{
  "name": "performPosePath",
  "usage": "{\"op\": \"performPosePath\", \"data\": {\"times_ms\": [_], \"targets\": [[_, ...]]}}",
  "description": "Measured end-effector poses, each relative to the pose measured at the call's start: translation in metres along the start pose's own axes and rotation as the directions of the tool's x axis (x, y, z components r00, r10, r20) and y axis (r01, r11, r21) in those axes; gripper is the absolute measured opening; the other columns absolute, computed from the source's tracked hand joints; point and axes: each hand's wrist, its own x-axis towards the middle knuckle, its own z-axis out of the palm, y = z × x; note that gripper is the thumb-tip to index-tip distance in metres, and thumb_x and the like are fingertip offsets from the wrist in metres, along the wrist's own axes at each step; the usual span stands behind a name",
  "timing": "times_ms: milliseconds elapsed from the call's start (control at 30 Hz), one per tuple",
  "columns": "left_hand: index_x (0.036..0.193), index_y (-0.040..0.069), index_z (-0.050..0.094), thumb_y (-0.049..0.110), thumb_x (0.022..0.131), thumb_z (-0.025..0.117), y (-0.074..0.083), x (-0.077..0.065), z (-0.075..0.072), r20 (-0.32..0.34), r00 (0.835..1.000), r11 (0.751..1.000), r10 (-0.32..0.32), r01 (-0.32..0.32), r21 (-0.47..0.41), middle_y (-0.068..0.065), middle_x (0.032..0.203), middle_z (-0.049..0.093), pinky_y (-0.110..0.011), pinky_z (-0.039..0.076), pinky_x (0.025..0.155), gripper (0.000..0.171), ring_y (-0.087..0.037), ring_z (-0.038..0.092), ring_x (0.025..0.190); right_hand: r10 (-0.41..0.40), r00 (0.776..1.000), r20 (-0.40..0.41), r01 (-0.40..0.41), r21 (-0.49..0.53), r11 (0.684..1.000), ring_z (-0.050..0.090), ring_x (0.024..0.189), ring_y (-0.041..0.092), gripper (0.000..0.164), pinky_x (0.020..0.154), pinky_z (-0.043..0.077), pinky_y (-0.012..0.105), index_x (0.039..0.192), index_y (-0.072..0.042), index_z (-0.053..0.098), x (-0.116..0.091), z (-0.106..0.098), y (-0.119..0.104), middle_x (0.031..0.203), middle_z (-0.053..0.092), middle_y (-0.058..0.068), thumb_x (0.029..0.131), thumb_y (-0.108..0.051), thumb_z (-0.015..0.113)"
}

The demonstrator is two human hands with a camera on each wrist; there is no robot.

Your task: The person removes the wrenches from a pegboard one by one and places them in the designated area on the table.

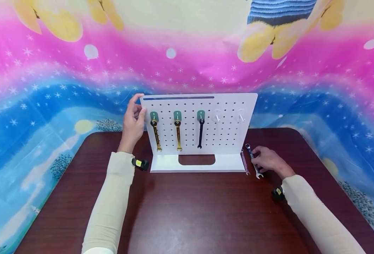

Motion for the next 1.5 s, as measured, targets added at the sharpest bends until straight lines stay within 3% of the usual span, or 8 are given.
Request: {"op": "performPosePath", "data": {"times_ms": [67, 233, 367, 567, 833, 1000, 1300, 1500], "targets": [[0.154, 0.023, 0.044, 0.006, 0.109, 0.050, -0.010, 0.003, 0.001, 0.001, 1.000, 1.000, 0.001, -0.001, -0.005, -0.021, 0.111, 0.059, -0.036, 0.044, 0.079, 0.049, -0.031, 0.060, 0.096, 0.003, 1.000, -0.007, -0.003, -0.010, 1.000, 0.064, 0.077, 0.025, 0.044, 0.063, 0.060, 0.039, 0.130, 0.011, 0.049, 0.000, 0.000, 0.000, 0.092, 0.066, 0.018, 0.092, -0.005, 0.062], [0.154, 0.028, 0.044, 0.011, 0.109, 0.051, -0.014, 0.004, -0.001, 0.011, 1.000, 1.000, 0.016, -0.016, -0.009, -0.017, 0.109, 0.060, -0.036, 0.045, 0.078, 0.049, -0.027, 0.061, 0.094, -0.007, 0.999, -0.032, 0.006, -0.037, 0.999, 0.062, 0.079, 0.027, 0.042, 0.063, 0.060, 0.039, 0.130, 0.010, 0.050, -0.001, 0.001, 0.001, 0.095, 0.065, 0.019, 0.093, -0.006, 0.063], [0.153, 0.034, 0.044, 0.016, 0.110, 0.051, -0.014, 0.004, -0.002, 0.018, 1.000, 1.000, 0.015, -0.015, -0.004, -0.013, 0.109, 0.059, -0.038, 0.047, 0.080, 0.048, -0.024, 0.061, 0.095, -0.081, 0.989, -0.122, 0.069, -0.099, 0.993, 0.064, 0.073, 0.026, 0.041, 0.061, 0.058, 0.038, 0.130, 0.009, 0.052, -0.003, 0.005, 0.002, 0.101, 0.064, 0.023, 0.095, -0.008, 0.065], [0.153, 0.037, 0.044, 0.016, 0.110, 0.051, -0.015, 0.003, -0.004, 0.016, 1.000, 1.000, 0.003, -0.003, -0.001, -0.011, 0.108, 0.059, -0.039, 0.048, 0.080, 0.048, -0.023, 0.062, 0.097, -0.312, 0.897, -0.312, 0.247, -0.231, 0.941, 0.061, 0.079, 0.025, 0.030, 0.072, 0.052, 0.040, 0.119, 0.005, 0.065, -0.006, 0.017, -0.009, 0.098, 0.067, 0.017, 0.092, -0.007, 0.071], [0.154, 0.033, 0.044, 0.015, 0.110, 0.051, -0.014, 0.007, -0.007, 0.005, 1.000, 1.000, 0.021, -0.021, -0.005, -0.012, 0.107, 0.057, -0.034, 0.046, 0.075, 0.048, -0.025, 0.059, 0.090, -0.426, 0.848, -0.315, 0.411, -0.115, 0.904, 0.061, 0.069, 0.022, 0.022, 0.064, 0.052, 0.029, 0.117, 0.002, 0.068, -0.007, 0.038, -0.046, 0.094, 0.066, 0.010, 0.095, -0.001, 0.067], [0.153, 0.033, 0.046, 0.014, 0.109, 0.053, -0.015, 0.006, -0.008, -0.011, 1.000, 0.999, 0.021, -0.021, -0.026, -0.010, 0.106, 0.057, -0.032, 0.045, 0.073, 0.048, -0.023, 0.058, 0.086, -0.481, 0.823, -0.301, 0.483, -0.074, 0.872, 0.068, 0.083, 0.023, 0.023, 0.073, 0.055, 0.034, 0.119, 0.001, 0.069, -0.003, 0.055, -0.066, 0.098, 0.068, 0.010, 0.095, -0.001, 0.068], [0.154, 0.031, 0.049, 0.010, 0.107, 0.056, -0.016, 0.000, 0.003, -0.033, 0.999, 0.992, 0.040, -0.043, -0.121, -0.013, 0.107, 0.058, -0.030, 0.041, 0.061, 0.052, -0.021, 0.042, 0.057, -0.494, 0.816, -0.301, 0.523, 0.019, 0.852, 0.069, 0.087, 0.023, 0.026, 0.079, 0.056, 0.036, 0.123, -0.003, 0.067, 0.001, 0.075, -0.084, 0.102, 0.067, 0.008, 0.097, -0.003, 0.067], [0.153, 0.039, 0.050, 0.011, 0.107, 0.057, -0.017, 0.001, 0.001, -0.049, 0.998, 0.993, 0.034, -0.039, -0.107, -0.009, 0.103, 0.059, -0.028, 0.039, 0.060, 0.055, -0.017, 0.037, 0.057, -0.551, 0.774, -0.311, 0.595, 0.061, 0.802, 0.067, 0.093, 0.026, 0.030, 0.085, 0.055, 0.043, 0.126, 0.002, 0.065, 0.007, 0.086, -0.101, 0.108, 0.069, 0.016, 0.096, 0.001, 0.064]]}}
